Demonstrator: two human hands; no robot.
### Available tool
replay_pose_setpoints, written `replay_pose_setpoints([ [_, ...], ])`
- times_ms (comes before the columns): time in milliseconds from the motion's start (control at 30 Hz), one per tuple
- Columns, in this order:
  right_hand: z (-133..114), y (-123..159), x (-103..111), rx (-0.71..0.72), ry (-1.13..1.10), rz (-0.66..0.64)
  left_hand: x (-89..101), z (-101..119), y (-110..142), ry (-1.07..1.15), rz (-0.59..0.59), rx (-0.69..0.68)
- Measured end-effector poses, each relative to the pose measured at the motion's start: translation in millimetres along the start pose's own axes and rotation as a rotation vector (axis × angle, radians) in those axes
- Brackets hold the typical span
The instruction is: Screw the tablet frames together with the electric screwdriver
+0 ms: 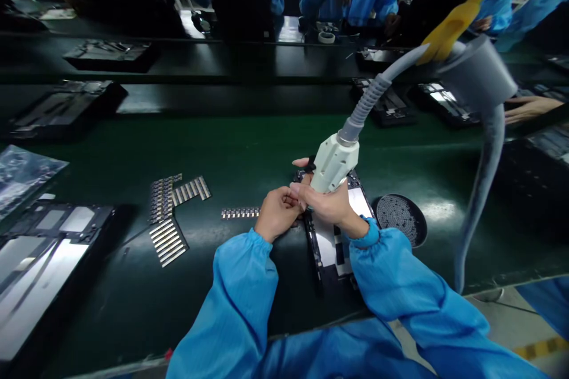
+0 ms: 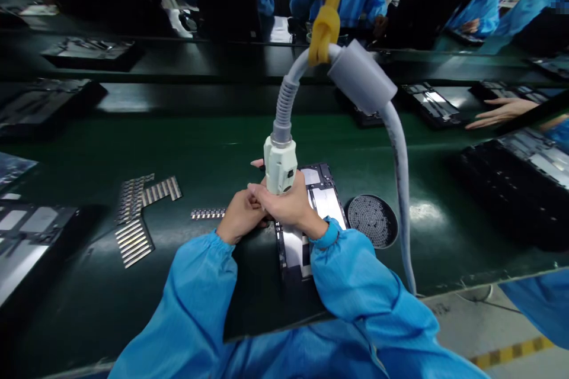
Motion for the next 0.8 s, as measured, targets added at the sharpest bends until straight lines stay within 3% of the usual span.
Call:
replay_pose_setpoints([
  [233, 5, 1, 0, -0.013, 0.036, -0.001, -1.6, -5, -2, -0.023, 0.010, -0.015],
  [367, 0, 6, -6, 0.020, 0.071, -0.029, 3.0, -1, 5, -0.069, -0.022, -0.115],
  [433, -2, 8, -9, 0.040, 0.093, -0.037, 19.1, 0, 14, -0.159, -0.065, -0.165],
  [500, -2, 9, -10, 0.048, 0.110, -0.039, 50.4, -1, 25, -0.307, -0.011, -0.193],
  [600, 1, 11, -6, 0.038, 0.133, -0.046, 110.5, -5, 42, -0.516, 0.239, -0.200],
  [667, 1, 13, -1, 0.038, 0.162, -0.050, 139.5, -9, 49, -0.583, 0.381, -0.158],
  [733, 2, 14, 1, 0.035, 0.202, -0.052, 150.9, -11, 54, -0.535, 0.445, -0.091],
  [800, 5, 9, -7, 0.028, 0.205, -0.047, 147.9, -11, 59, -0.398, 0.443, -0.037],
])
Point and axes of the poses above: each hand's wrist, its own y-axis away from the middle knuckle, its own x-axis out of the back of the hand, z = x × y, the point moved 4 cm from there along -y, towards the middle knuckle, and after that the axes turned 5 degrees about -y, right-handed, at the moved point
